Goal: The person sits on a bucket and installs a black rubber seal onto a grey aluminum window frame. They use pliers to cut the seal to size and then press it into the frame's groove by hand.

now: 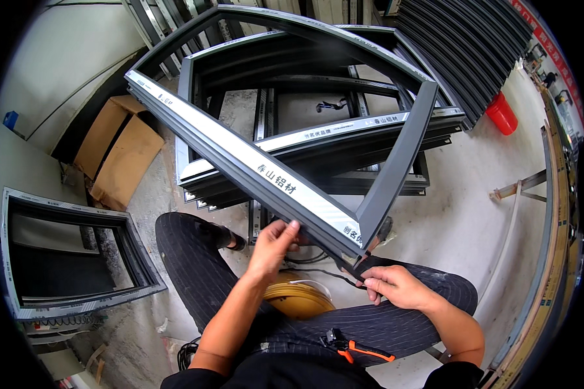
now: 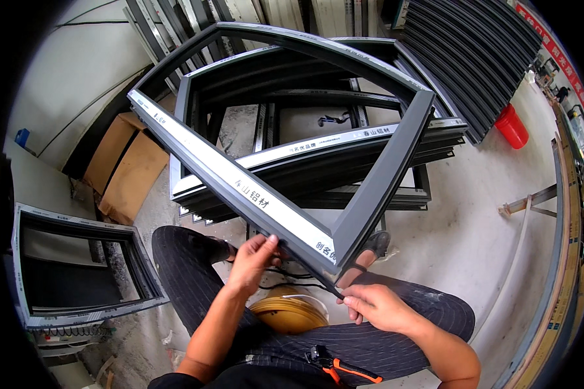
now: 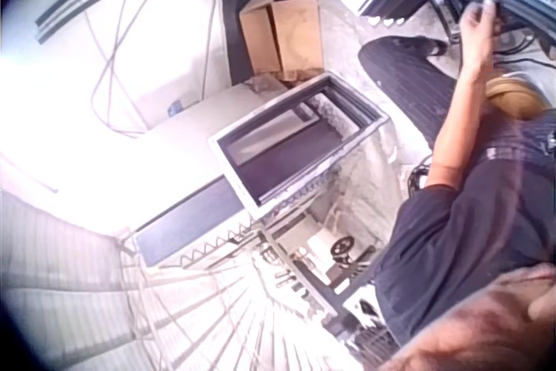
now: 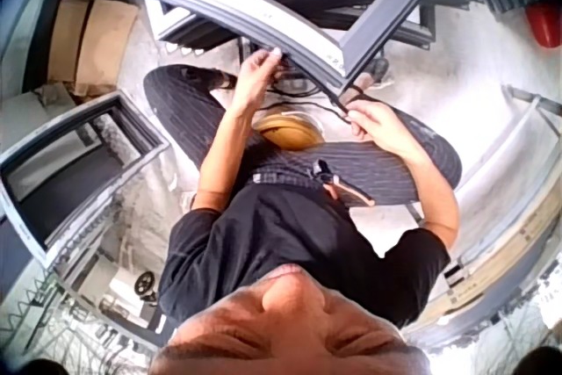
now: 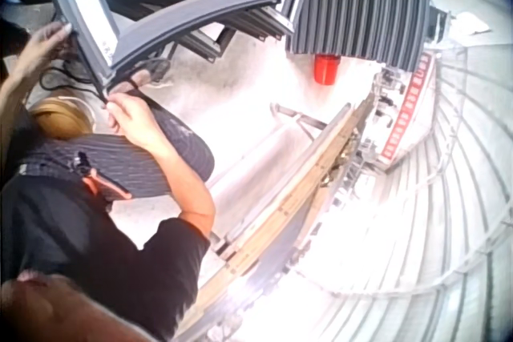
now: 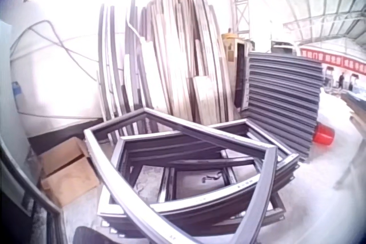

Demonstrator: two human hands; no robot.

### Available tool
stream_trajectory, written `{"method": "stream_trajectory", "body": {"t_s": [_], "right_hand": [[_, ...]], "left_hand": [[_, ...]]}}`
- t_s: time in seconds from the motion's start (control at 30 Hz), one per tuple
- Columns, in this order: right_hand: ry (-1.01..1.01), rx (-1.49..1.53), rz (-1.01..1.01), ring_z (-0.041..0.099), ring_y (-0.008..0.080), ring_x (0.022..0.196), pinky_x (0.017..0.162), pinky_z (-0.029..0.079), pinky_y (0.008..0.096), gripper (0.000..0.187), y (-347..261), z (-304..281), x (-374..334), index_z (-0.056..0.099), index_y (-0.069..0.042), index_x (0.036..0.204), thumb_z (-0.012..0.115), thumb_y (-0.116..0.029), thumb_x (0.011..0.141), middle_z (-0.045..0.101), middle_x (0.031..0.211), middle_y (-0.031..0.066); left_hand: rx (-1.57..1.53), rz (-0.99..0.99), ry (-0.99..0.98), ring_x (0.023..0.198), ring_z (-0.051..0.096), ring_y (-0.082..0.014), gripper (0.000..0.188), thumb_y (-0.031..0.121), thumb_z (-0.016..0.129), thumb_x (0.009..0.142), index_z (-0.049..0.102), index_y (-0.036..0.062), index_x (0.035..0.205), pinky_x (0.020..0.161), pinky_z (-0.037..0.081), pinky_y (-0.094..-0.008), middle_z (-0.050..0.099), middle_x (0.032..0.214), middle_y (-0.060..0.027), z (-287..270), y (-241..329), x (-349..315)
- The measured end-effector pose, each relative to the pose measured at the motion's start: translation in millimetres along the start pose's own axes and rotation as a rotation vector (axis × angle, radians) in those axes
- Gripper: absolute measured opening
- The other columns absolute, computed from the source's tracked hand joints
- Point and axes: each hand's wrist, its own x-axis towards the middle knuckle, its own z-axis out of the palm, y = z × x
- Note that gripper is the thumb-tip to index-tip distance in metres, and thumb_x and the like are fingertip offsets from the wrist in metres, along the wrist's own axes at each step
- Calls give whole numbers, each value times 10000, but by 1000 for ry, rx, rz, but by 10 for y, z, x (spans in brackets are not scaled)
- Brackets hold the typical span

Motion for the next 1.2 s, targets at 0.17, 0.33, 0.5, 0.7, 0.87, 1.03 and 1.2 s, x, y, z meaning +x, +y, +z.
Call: {"method": "stream_trajectory", "body": {"t_s": [0.17, 0.33, 0.5, 0.7, 0.87, 1.03, 1.2], "right_hand": [[15, 10, 17, 593, 121, 680, 653, 511, 272, 252, -30, 14, 1, 606, 54, 1066, 492, -160, 995, 605, 738, 46], [24, -75, -26, 609, 132, 660, 637, 509, 281, 245, 62, 14, 21, 606, 34, 1025, 495, -182, 993, 613, 729, 51], [76, -142, -70, 621, 155, 620, 600, 500, 297, 242, 81, 44, 36, 610, 1, 973, 504, -216, 987, 621, 703, 60], [130, -214, -68, 629, 188, 622, 601, 502, 325, 236, 17, 44, 11, 612, -9, 975, 501, -217, 979, 622, 698, 73], [187, -298, -96, 640, 235, 650, 621, 504, 353, 239, 29, 54, -1, 608, -12, 963, 507, -228, 974, 633, 711, 97], [223, -377, -116, 644, 285, 693, 642, 496, 386, 227, 15, 63, 4, 592, -21, 924, 508, -227, 968, 642, 720, 111], [243, -428, -129, 645, 300, 718, 648, 494, 398, 219, 19, 53, -3, 585, -27, 914, 523, -232, 961, 645, 714, 107]], "left_hand": [[-15, 40, 14, 748, 615, -117, 324, 333, 587, 968, 608, 10, 961, 677, 467, -221, 656, 834, -61, 30, -62, -27], [-3, -16, -127, 789, 606, -111, 286, 284, 618, 954, 625, 1, 992, 682, 463, -226, 670, 869, -70, 152, -196, -121], [-35, -13, -71, 759, 592, -101, 268, 254, 629, 949, 621, -12, 981, 695, 461, -228, 673, 873, -73, 239, -188, -166], [-32, -32, -122, 778, 568, -105, 281, 259, 636, 944, 621, -13, 1010, 720, 454, -245, 656, 853, -50, 403, -375, -252], [-36, -111, -128, 793, 613, -133, 259, 218, 681, 913, 608, -20, 987, 748, 495, -260, 648, 877, -55, 633, -290, -401], [-26, -39, -128, 731, 572, -107, 282, 272, 708, 891, 630, 1, 917, 711, 476, -250, 643, 807, -48, 587, -568, -338], [-21, -16, 38, 705, 584, -114, 264, 294, 677, 909, 625, 49, 826, 694, 479, -252, 643, 767, -44, 158, -193, -67]]}}
